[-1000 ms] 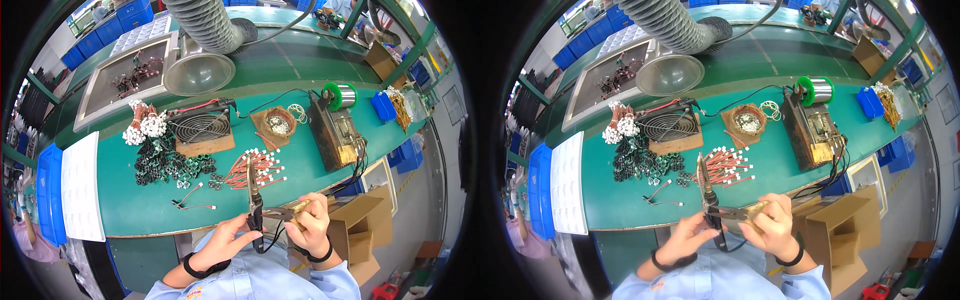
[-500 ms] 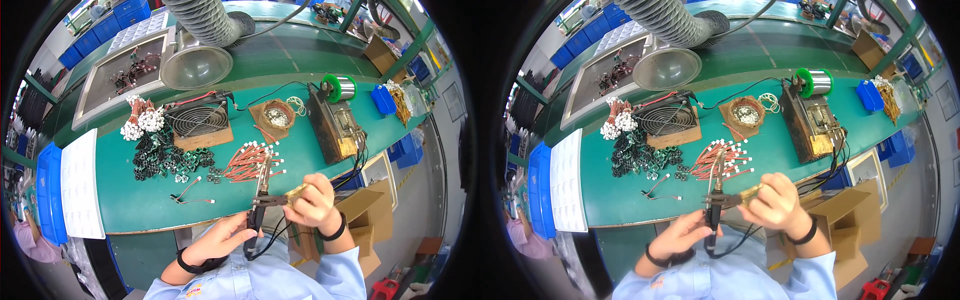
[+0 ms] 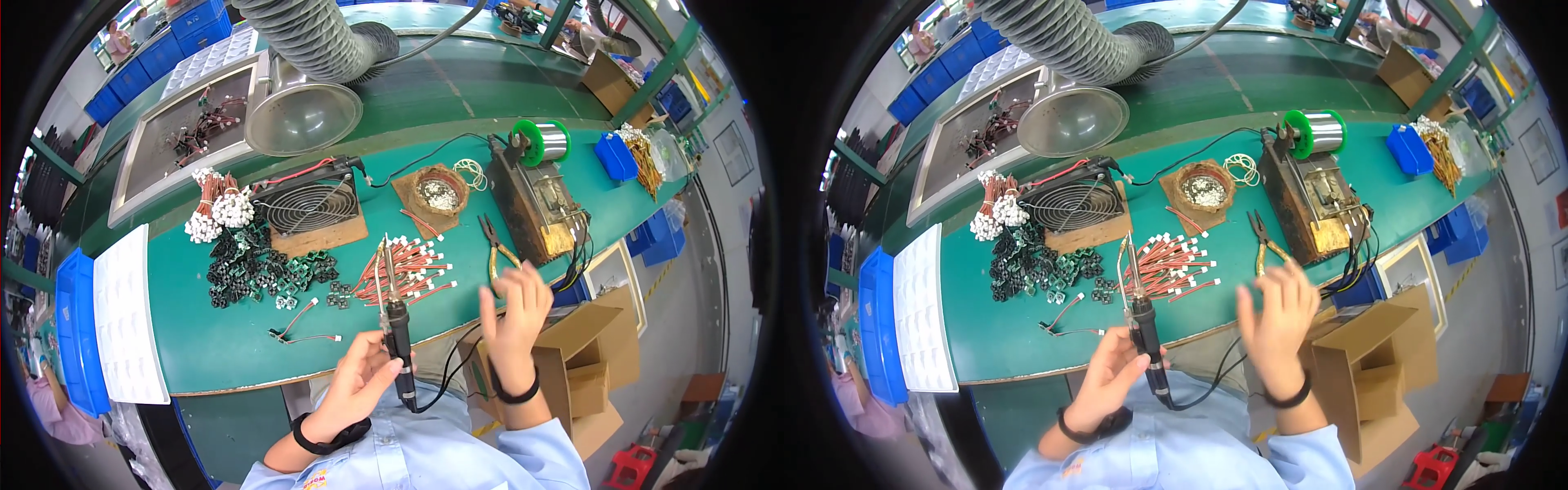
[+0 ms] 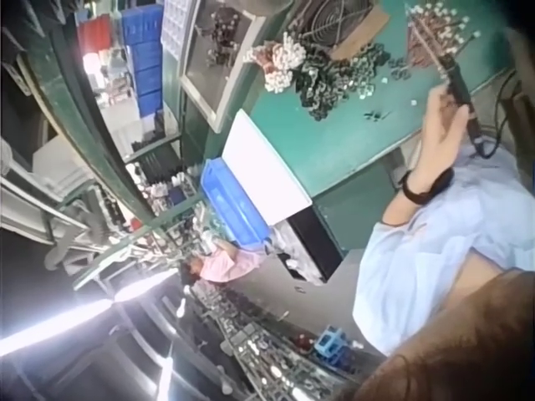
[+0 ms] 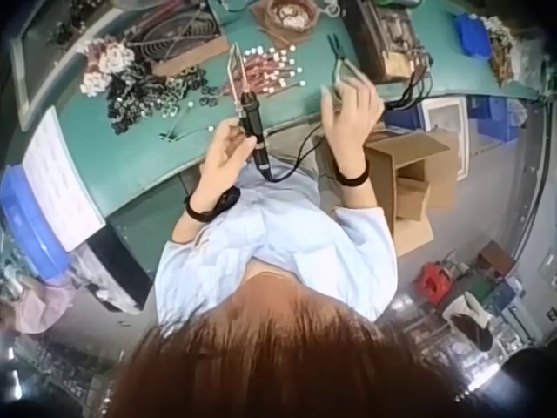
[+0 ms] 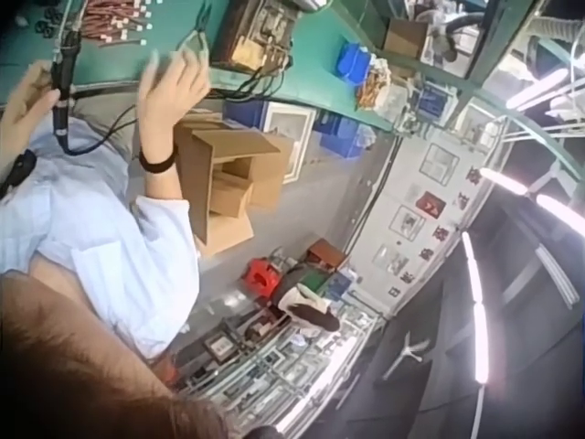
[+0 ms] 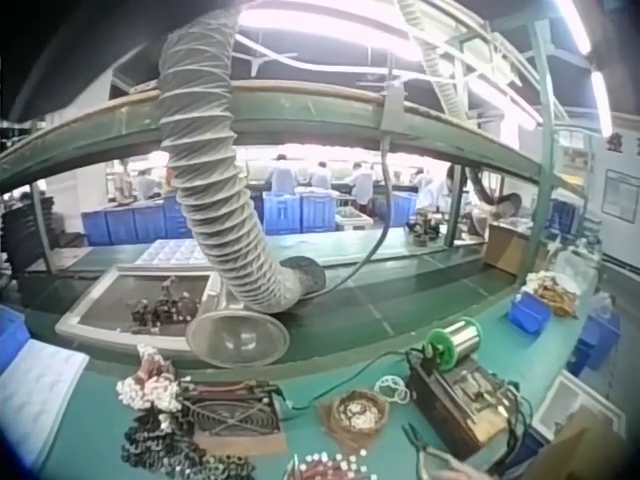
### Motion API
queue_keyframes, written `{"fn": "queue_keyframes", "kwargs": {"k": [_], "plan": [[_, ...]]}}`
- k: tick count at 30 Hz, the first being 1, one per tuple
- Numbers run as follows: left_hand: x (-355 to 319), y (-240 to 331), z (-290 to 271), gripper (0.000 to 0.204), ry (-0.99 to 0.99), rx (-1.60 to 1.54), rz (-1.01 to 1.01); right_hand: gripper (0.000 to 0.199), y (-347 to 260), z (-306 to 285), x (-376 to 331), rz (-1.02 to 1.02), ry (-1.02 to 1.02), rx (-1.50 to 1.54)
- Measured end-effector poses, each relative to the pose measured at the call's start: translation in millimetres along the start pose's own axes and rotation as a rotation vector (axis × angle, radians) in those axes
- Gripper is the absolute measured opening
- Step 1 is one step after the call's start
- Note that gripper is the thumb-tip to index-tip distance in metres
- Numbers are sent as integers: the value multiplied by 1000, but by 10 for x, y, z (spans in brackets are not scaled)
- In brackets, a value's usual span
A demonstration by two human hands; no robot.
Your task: The person solders wires to circuit boards using a soldering iron, trims the excess wire with pliers, and places the completed assemblies into a tray. After clearing the workspace, the person cleans the tip of the soldering iron using a wire sponge.
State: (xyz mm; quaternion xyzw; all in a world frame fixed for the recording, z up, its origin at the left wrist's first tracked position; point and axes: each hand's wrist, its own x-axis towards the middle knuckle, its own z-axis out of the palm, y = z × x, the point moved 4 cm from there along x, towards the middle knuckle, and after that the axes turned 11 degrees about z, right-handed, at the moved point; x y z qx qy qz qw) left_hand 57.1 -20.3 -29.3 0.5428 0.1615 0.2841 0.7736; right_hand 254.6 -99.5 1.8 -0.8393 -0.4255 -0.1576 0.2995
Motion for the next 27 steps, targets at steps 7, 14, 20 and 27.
{"fn": "queue_keyframes", "kwargs": {"k": [7, 14, 20, 27], "plan": [[128, 219, 128, 29, 73, 426, 165, 35, -504, 374, -769, 634, -1106, 1547], [296, 648, 178, 20, 88, 1313, 676, 34, -608, 298, -753, 533, -1059, 1297], [323, 607, 280, 17, 45, 1525, 699, 35, -604, 280, -783, 543, -933, 1180], [456, 843, 179, 10, 165, 1259, 700, 50, -572, 275, -780, 501, -1023, 1227]]}}
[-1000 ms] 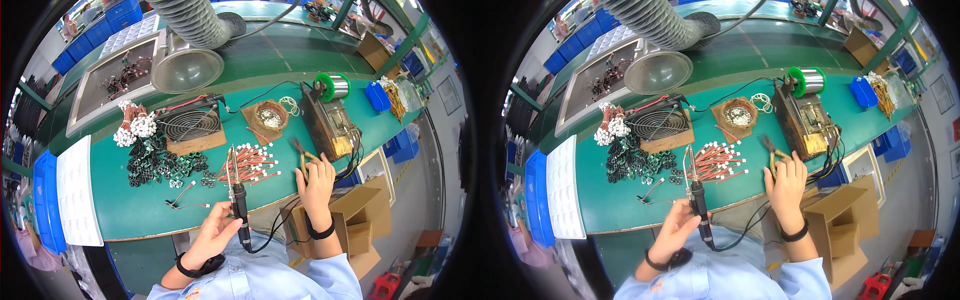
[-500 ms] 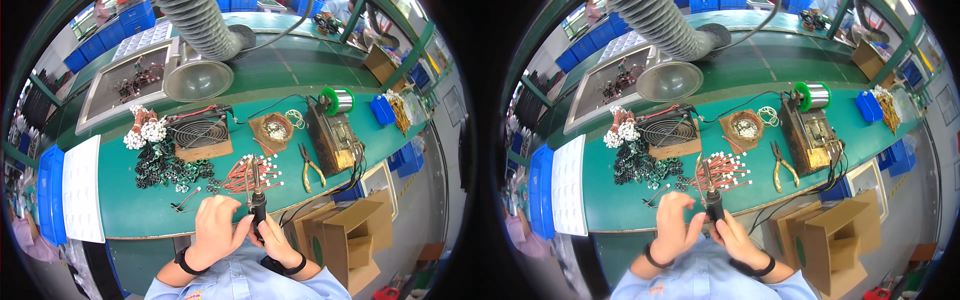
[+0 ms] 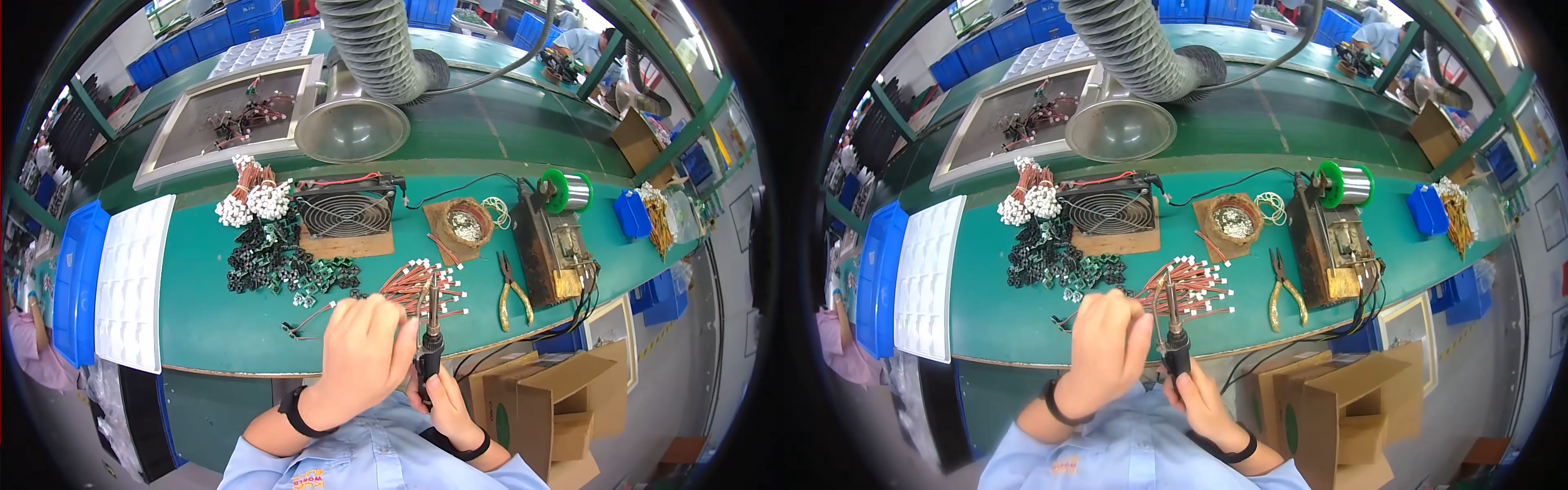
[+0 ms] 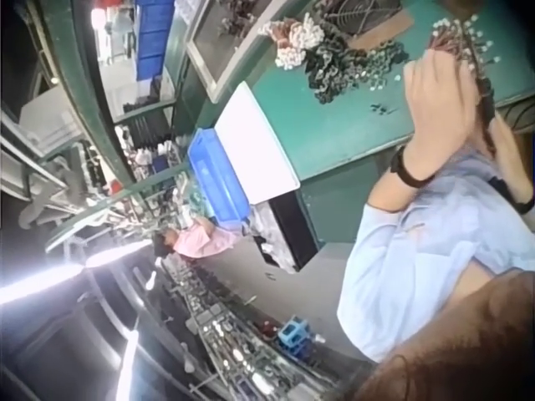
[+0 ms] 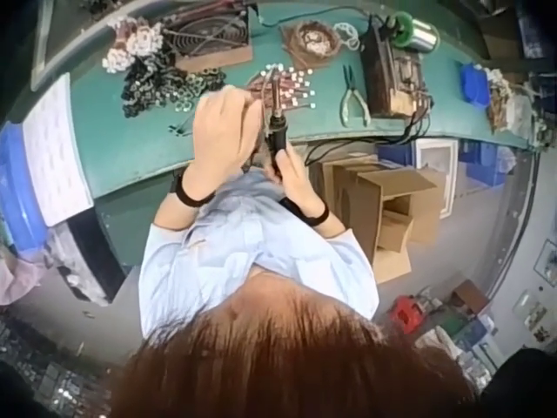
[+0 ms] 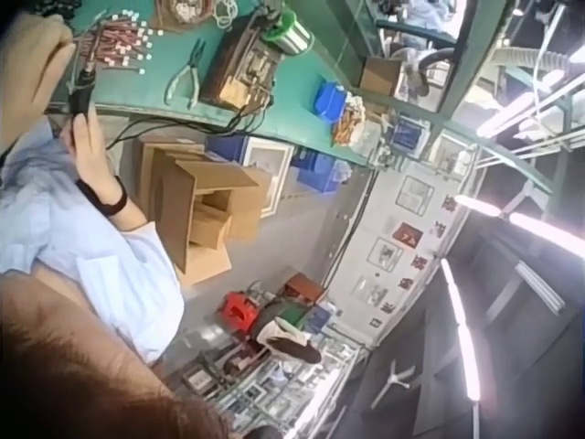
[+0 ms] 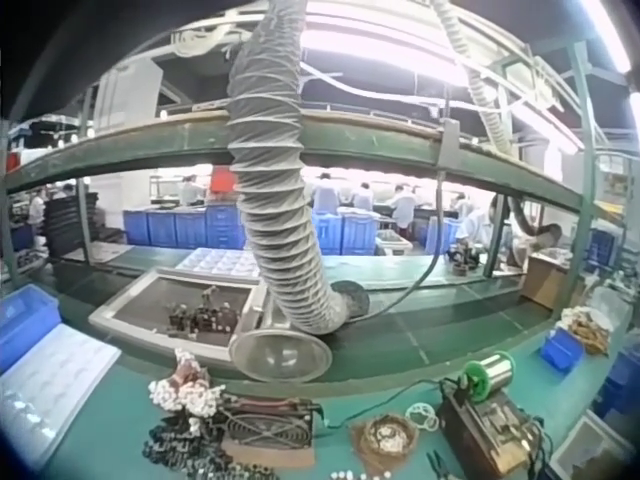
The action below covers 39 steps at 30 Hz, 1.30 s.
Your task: The person solders wires to circuit boards using a soldering iron, trims the excess wire with pliers, and places the completed assemblies into a tray. After clearing the workspace, the person cleans the tip of the soldering iron using a wire sponge.
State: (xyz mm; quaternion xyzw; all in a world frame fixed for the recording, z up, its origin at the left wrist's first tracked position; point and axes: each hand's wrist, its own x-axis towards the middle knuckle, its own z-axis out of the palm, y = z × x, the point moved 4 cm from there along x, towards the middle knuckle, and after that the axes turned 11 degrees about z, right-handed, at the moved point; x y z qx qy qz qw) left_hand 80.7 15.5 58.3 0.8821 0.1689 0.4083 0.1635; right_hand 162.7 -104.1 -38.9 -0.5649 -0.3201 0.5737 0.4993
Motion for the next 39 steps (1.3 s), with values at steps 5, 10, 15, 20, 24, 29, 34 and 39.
{"fn": "queue_keyframes", "kwargs": {"k": [5, 10, 15, 20, 24, 29, 34, 39], "plan": [[93, -66, -79, 7, 57, -82, -27, 52, 38, 23, -30, 32, -32, 10], [64, -97, -42, 8, 57, -89, -5, 52, 80, 14, -25, 44, -26, 22], [37, -124, -35, 9, 81, -128, -25, 51, 108, 29, -13, 46, -54, 76], [36, -129, -27, 7, 87, -148, -49, 48, 86, 7, -21, 10, 49, -59], [23, -141, -23, 7, 86, -152, -74, 45, 113, -12, -27, 10, 76, -86], [-1, -143, -23, 7, 118, -167, -97, 46, 133, -16, -25, 1, 77, -76], [16, -131, -53, 8, 155, -196, -74, 50, 104, 0, -1, -12, 16, -19], [-12, -138, -21, 8, 160, -194, -98, 47, 55, -26, -33, -7, 86, -114]]}}
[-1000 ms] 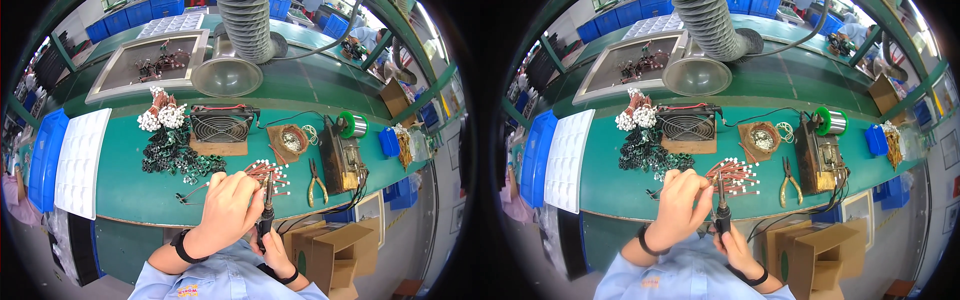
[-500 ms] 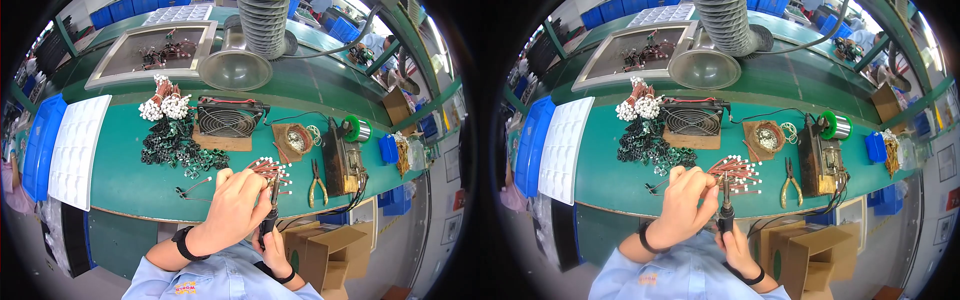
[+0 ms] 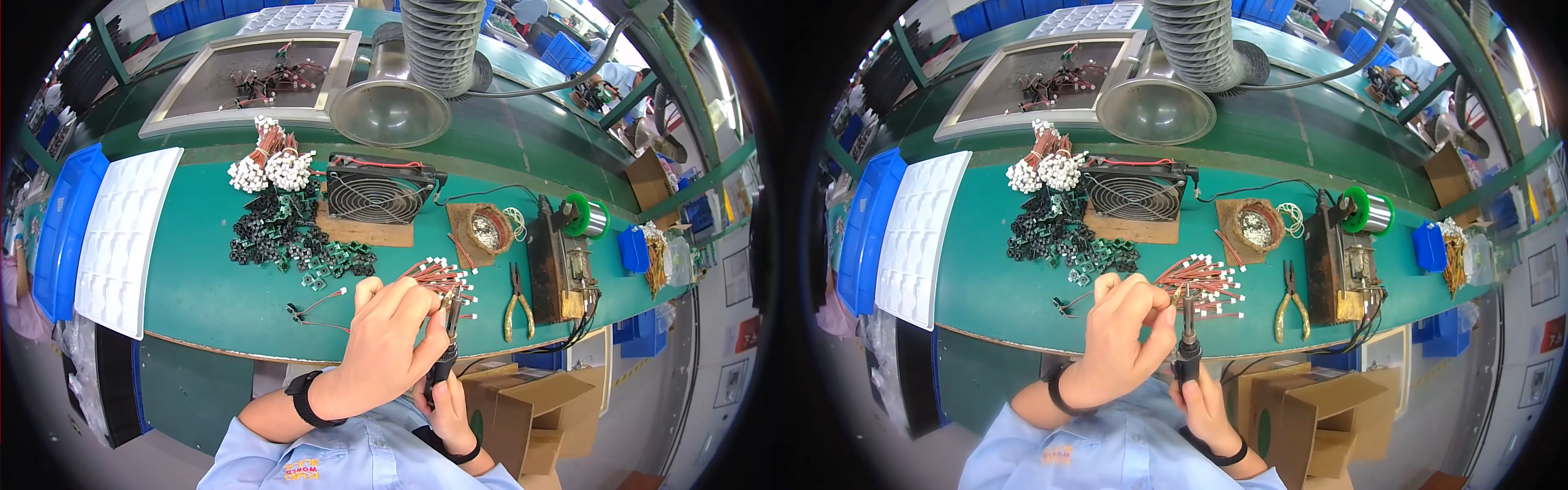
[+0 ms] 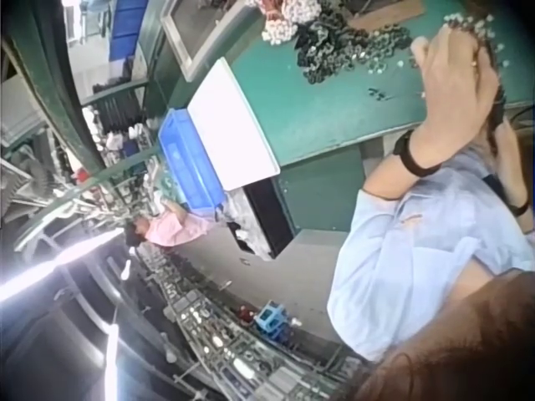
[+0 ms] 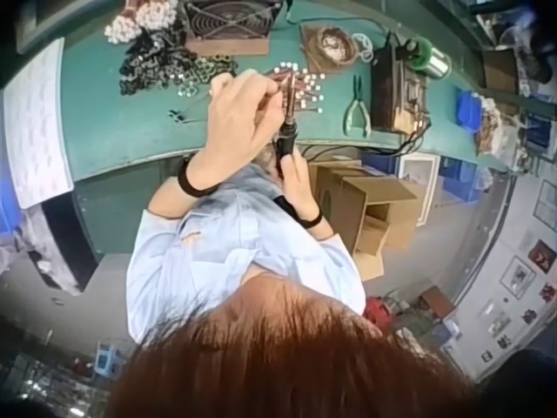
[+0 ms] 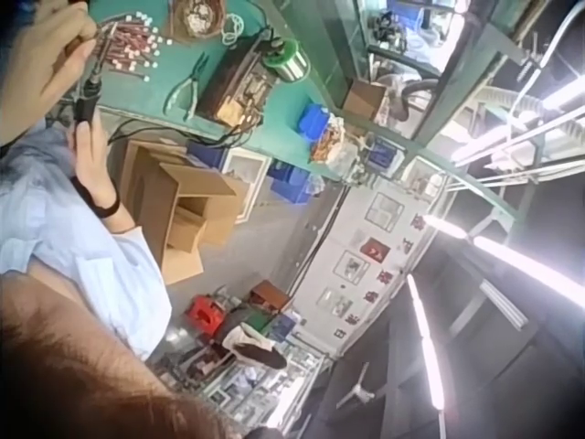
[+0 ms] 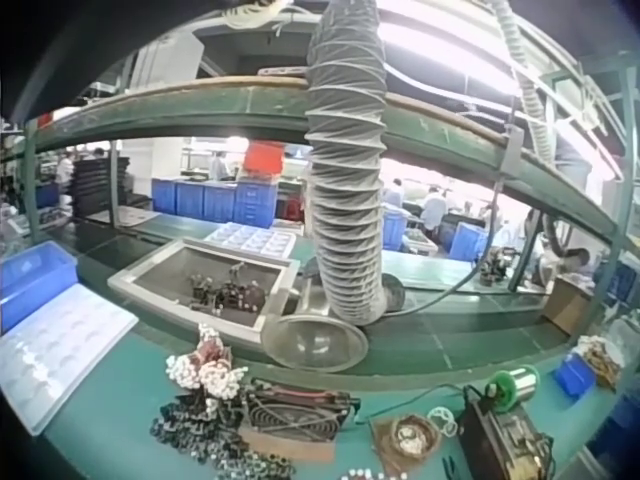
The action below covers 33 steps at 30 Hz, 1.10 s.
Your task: The person solders wires to circuit boards using a soldering iron, trims the excess wire with pliers, and places the completed assemblies into a tray. After clearing the workspace, the person cleans the tip of the soldering iron using a wire sponge.
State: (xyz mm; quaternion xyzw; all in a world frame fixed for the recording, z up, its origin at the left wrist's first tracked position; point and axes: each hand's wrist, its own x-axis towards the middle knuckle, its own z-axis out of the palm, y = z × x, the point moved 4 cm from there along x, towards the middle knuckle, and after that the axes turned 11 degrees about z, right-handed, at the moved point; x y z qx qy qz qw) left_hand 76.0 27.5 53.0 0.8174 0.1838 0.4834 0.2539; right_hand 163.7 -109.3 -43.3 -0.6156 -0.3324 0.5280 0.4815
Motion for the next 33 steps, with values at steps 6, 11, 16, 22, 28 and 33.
{"fn": "queue_keyframes", "kwargs": {"k": [6, 11, 16, 22, 28, 33], "plan": [[8, 9, -8, 8, 6, -19, 11, 49, 33, -12, -19, 36, -100, 124], [28, 28, -25, 8, 37, -10, 2, 49, 28, -11, -33, 30, -94, 72], [35, 41, -41, 8, -4, -6, -6, 49, -10, 4, -20, 5, -85, 84], [29, 62, -35, 8, -13, -7, 14, 47, 6, -31, -44, 8, -91, 77], [40, 81, -40, 8, -11, -25, 25, 47, 8, -49, -55, 20, -107, 86], [33, 68, -46, 7, -45, -19, 3, 47, -6, -52, -44, 15, -105, 57]]}}
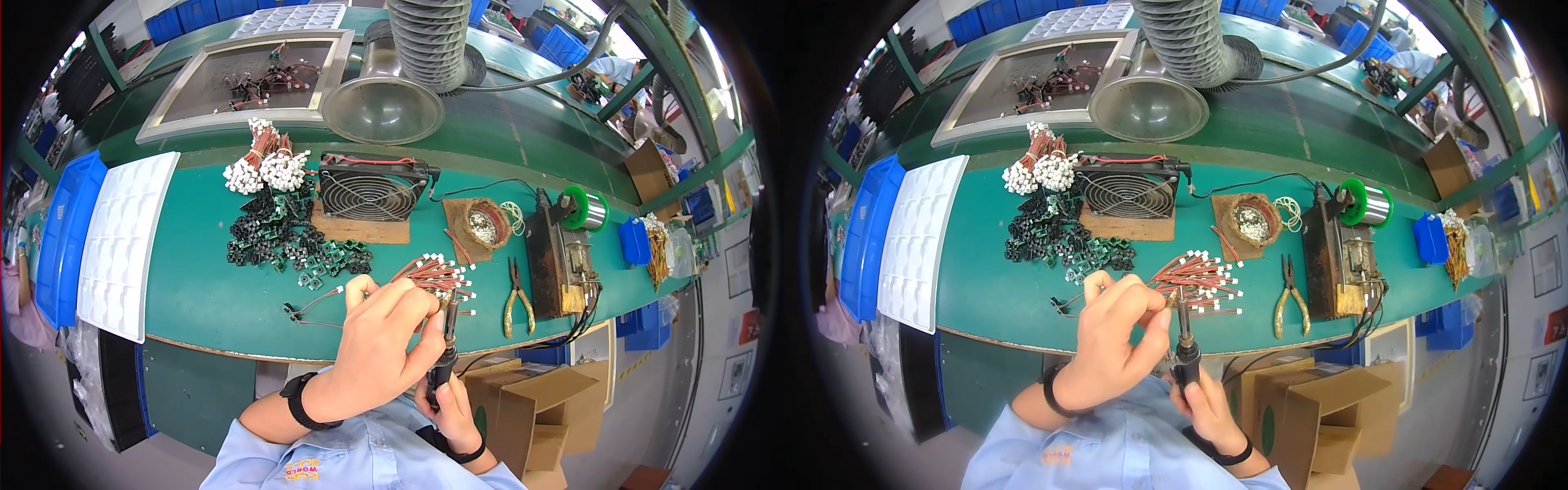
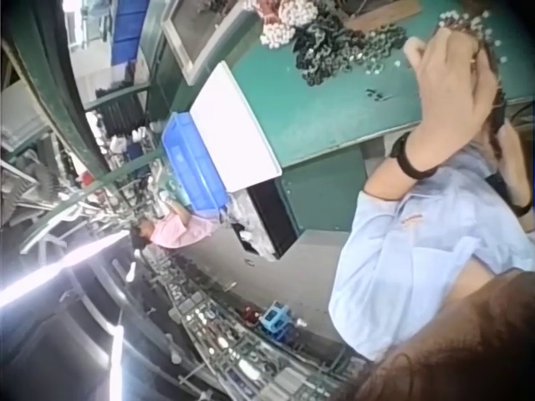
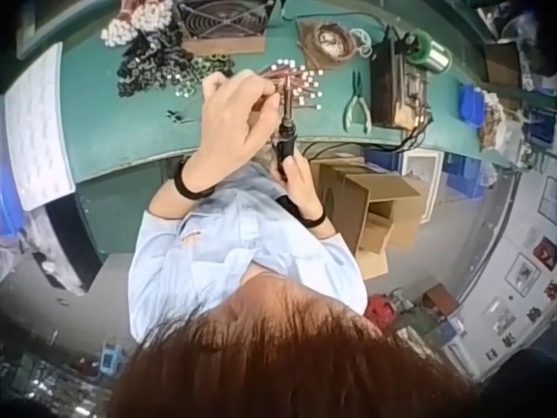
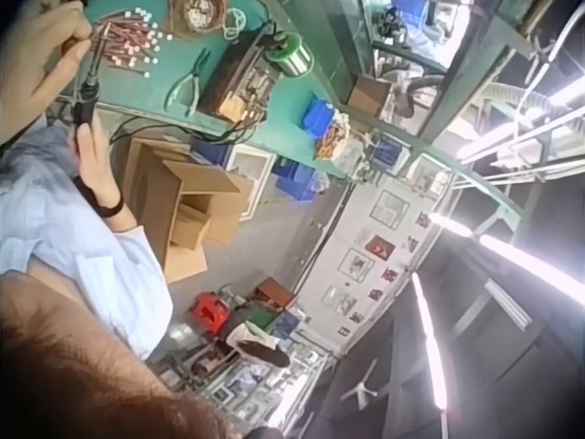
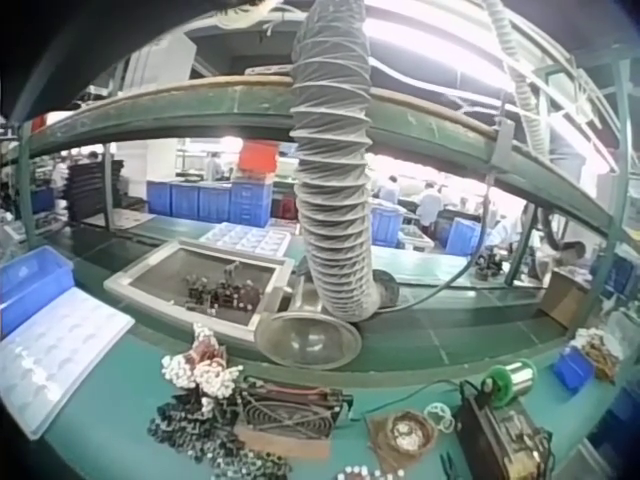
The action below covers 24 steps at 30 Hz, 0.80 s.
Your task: The person solders wires to circuit boards using a soldering iron, trims the excess wire with pliers, and places the completed assemblies into a tray. After clearing the workspace, the person cleans the tip of the soldering iron using a wire sponge.
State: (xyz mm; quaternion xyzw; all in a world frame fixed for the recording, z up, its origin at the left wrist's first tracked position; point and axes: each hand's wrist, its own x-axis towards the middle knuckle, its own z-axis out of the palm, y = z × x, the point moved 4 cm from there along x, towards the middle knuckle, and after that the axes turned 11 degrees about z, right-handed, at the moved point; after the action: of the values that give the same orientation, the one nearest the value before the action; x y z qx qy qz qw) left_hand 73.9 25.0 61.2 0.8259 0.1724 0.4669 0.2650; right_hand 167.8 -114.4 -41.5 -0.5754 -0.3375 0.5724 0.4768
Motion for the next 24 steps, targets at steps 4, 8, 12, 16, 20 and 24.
{"fn": "queue_keyframes", "kwargs": {"k": [4, 8, 12, 16, 20, 24], "plan": [[-14, -13, 6, 7, -5, 8, -11, 47, -13, 1, -2, -1, 15, -29], [-18, -14, 11, 8, -12, 5, 9, 47, -12, 3, -9, -2, 4, -6], [-17, -12, 10, 8, -10, 9, 8, 47, -12, 2, -16, 1, 0, 11], [-10, 0, 4, 8, -4, 2, 26, 47, -6, -4, -17, 4, -11, 27], [-5, 4, 7, 8, -5, -5, 18, 46, -7, -9, -18, -4, -8, 23], [2, 18, -8, 7, 15, -7, 18, 46, -18, -5, -16, -19, -10, 22]]}}
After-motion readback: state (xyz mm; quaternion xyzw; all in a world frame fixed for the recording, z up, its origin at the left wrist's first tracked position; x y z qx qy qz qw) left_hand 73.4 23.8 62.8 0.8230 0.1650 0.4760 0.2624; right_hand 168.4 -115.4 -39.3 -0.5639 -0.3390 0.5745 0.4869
